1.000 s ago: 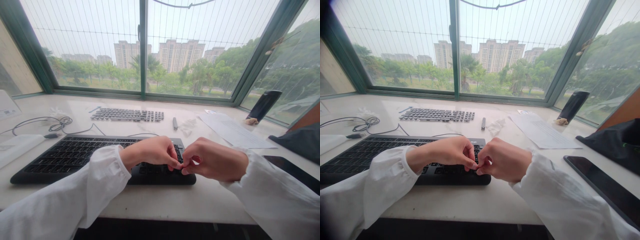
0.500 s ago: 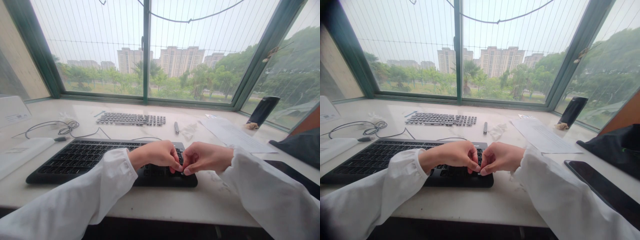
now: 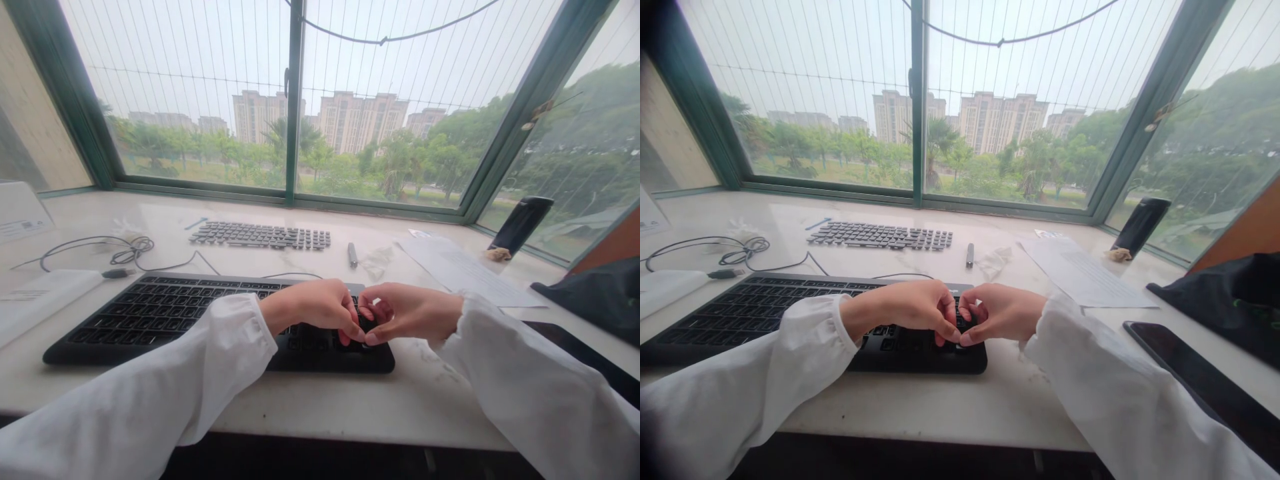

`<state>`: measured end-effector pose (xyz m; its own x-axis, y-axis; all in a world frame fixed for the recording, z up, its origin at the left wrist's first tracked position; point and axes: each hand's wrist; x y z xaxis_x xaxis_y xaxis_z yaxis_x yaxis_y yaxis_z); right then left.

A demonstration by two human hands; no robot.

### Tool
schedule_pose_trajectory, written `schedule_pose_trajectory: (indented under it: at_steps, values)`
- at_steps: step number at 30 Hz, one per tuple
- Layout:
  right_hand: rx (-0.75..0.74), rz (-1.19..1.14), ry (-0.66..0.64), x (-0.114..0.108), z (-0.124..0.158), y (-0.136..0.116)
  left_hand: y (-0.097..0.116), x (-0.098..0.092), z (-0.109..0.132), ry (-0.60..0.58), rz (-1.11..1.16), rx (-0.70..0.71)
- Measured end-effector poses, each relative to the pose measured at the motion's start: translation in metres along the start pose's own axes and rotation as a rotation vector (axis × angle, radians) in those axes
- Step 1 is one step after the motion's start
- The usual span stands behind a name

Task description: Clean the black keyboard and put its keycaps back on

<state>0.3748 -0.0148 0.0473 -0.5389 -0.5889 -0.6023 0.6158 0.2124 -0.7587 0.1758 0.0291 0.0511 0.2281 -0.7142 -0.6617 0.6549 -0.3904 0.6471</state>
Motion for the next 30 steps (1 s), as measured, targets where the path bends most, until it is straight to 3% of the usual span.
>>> schedule_pose_trajectory:
  at_steps: [9, 18, 25, 30]
  values:
    - [-0.051, 0.059, -0.145, -0.009, -0.011, -0.003, 0.002, -0.002, -0.005, -0.011, -0.037, -0.038]
    - [-0.193, -0.021, -0.178, -0.002, -0.008, -0.008, 0.009, 0.0, 0.005, 0.016, -0.09, -0.041]
    - [-0.131, -0.068, -0.102, -0.003, -0.002, -0.002, 0.001, 0.0, 0.003, 0.003, 0.001, -0.002]
    - [-0.191, -0.146, 0.126, -0.023, 0.008, -0.002, -0.01, -0.01, -0.001, 0.105, 0.064, -0.008]
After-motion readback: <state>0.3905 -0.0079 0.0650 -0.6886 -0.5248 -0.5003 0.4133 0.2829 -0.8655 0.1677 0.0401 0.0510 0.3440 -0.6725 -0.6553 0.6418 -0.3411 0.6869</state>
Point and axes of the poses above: each hand's wrist, its own z-axis away from the middle knuckle, its own x-axis out of the palm, y = z × x, and after that the axes turned 8 degrees about -x, right-handed
